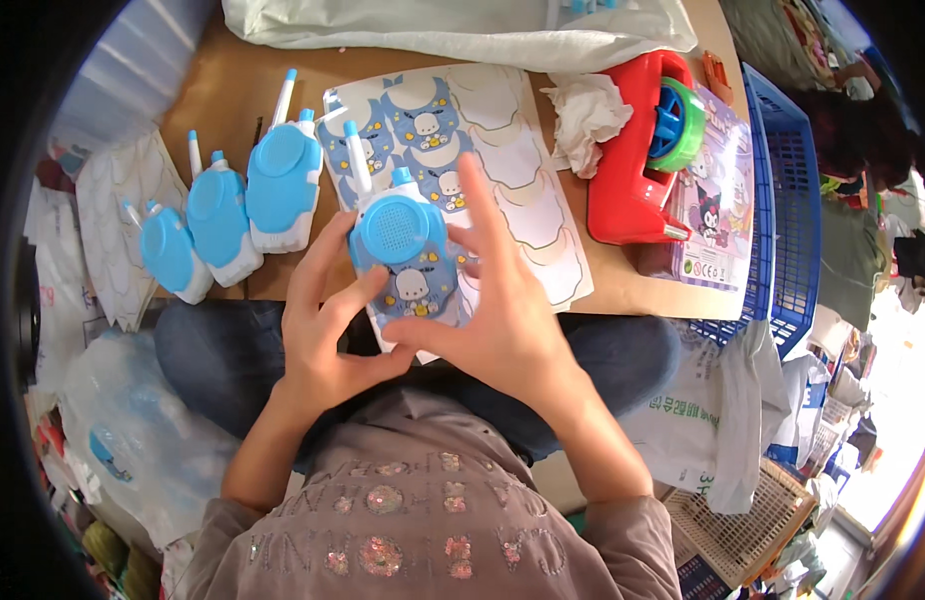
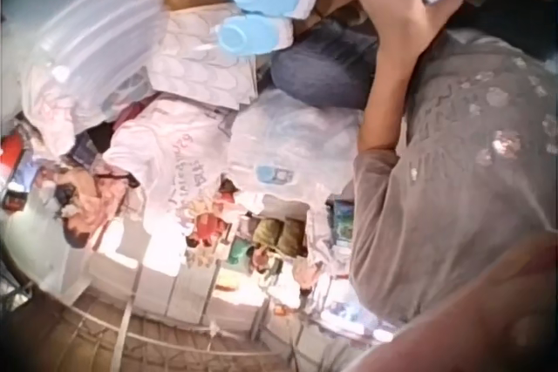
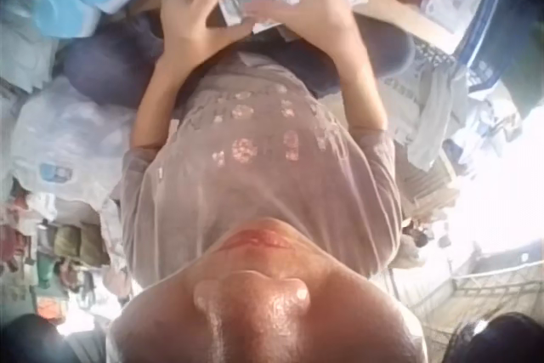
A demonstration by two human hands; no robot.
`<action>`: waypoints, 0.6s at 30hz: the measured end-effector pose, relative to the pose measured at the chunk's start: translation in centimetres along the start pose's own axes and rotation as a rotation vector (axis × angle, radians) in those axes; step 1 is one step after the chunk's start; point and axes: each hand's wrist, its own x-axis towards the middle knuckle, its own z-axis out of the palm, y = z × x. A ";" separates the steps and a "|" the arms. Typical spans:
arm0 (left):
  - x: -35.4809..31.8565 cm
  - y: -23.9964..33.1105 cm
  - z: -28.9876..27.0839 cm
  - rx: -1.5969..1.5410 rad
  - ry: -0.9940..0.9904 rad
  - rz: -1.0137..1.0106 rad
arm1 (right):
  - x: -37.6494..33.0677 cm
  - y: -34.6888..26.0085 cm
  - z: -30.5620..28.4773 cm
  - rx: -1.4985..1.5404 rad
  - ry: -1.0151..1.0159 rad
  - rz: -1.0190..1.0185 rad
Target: Applying decorative character stickers to plastic toy walkie-talkies.
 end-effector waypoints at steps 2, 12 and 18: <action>0.3 0.4 -0.1 0.001 0.031 0.045 | 0.3 0.5 -0.2 0.184 -0.090 0.106; 1.4 2.6 -3.2 -0.499 0.114 -0.204 | 0.8 -0.5 0.4 0.609 -0.026 0.075; 1.7 2.4 -5.1 -0.873 -0.067 -0.527 | -0.2 -0.2 1.5 0.627 -0.044 0.003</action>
